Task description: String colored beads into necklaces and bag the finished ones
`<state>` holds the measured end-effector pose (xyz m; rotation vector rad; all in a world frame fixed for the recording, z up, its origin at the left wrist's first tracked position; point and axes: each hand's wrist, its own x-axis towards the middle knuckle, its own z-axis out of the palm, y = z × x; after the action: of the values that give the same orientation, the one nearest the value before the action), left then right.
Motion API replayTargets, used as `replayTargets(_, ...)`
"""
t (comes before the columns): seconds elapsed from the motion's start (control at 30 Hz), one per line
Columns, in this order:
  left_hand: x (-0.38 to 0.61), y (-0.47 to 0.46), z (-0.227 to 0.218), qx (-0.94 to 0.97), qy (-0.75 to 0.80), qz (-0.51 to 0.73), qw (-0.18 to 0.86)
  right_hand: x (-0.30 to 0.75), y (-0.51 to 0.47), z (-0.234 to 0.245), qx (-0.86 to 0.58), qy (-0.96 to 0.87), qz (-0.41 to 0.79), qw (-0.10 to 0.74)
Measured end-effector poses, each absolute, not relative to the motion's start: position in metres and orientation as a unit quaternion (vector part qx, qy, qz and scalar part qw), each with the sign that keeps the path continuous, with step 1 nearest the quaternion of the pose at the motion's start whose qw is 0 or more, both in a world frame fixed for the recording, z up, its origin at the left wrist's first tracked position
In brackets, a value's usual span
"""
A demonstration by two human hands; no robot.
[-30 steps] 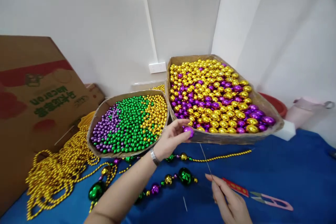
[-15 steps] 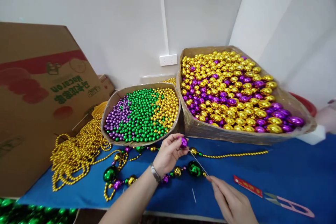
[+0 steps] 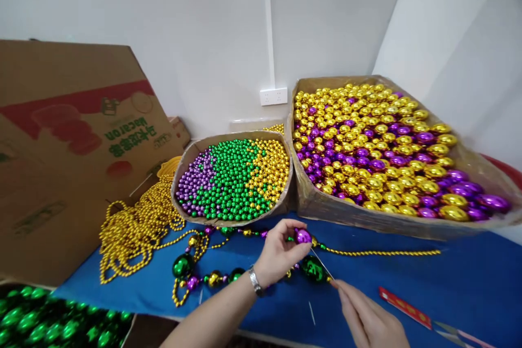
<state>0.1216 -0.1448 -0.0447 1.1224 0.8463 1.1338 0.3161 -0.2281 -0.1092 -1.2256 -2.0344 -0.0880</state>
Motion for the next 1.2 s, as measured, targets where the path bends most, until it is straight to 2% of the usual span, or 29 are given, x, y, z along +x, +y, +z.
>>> replayTargets(0.13, 0.121, -0.148, -0.047, 0.461, 0.367, 0.495, 0.639, 0.315, -0.224, -0.110, -0.454, -0.814, -0.005, 0.362)
replayTargets(0.3, 0.116, -0.151, -0.050, 0.430, 0.383, 0.499, 0.647, 0.311, -0.223, -0.112, -0.456, -0.803, -0.064, 0.378)
replayTargets(0.4, 0.112, -0.152, -0.049, 0.405, 0.369, 0.509, 0.663, 0.307, -0.222, -0.113, -0.451, -0.808, -0.049, 0.376)
replayTargets(0.57, 0.105, -0.154, -0.048, 0.438, 0.384, 0.503, 0.639, 0.302, -0.221, -0.113, -0.456, -0.800, -0.082, 0.382)
replayTargets(0.7, 0.106, -0.157, -0.053, 0.419, 0.385, 0.497, 0.655, 0.300, -0.221, -0.110, -0.449, -0.812, -0.041, 0.372)
replayTargets(0.83, 0.105, -0.163, -0.054, 0.485, 0.380, 0.453, 0.645, 0.299, -0.220, -0.109, -0.448, -0.805, -0.088, 0.379)
replayTargets(0.9, 0.093, -0.159, -0.048, 0.556, 0.392, 0.433, 0.592, 0.303, -0.220, -0.113, -0.443, -0.808, -0.109, 0.374)
replayTargets(0.93, 0.084, -0.154, -0.044, 0.600, 0.416, 0.432, 0.529, 0.306, -0.220, -0.115, -0.440, -0.808, -0.120, 0.373)
replayTargets(1.0, 0.059, -0.140, -0.036, 0.682, 0.493, 0.420, 0.338, 0.313, -0.220, -0.120, -0.438, -0.805, -0.141, 0.375)
replayTargets(1.07, 0.031, -0.120, -0.030, 0.728, 0.580, 0.326, 0.167, 0.317, -0.221, -0.125, -0.442, -0.801, -0.149, 0.374)
replayTargets(1.13, 0.007, -0.100, -0.030, 0.731, 0.641, 0.209, 0.104, 0.317, -0.221, -0.127, -0.448, -0.799, -0.146, 0.374)
replayTargets(1.2, -0.009, -0.085, -0.032, 0.725, 0.661, 0.161, 0.107, 0.314, -0.221, -0.126, -0.452, -0.797, -0.144, 0.373)
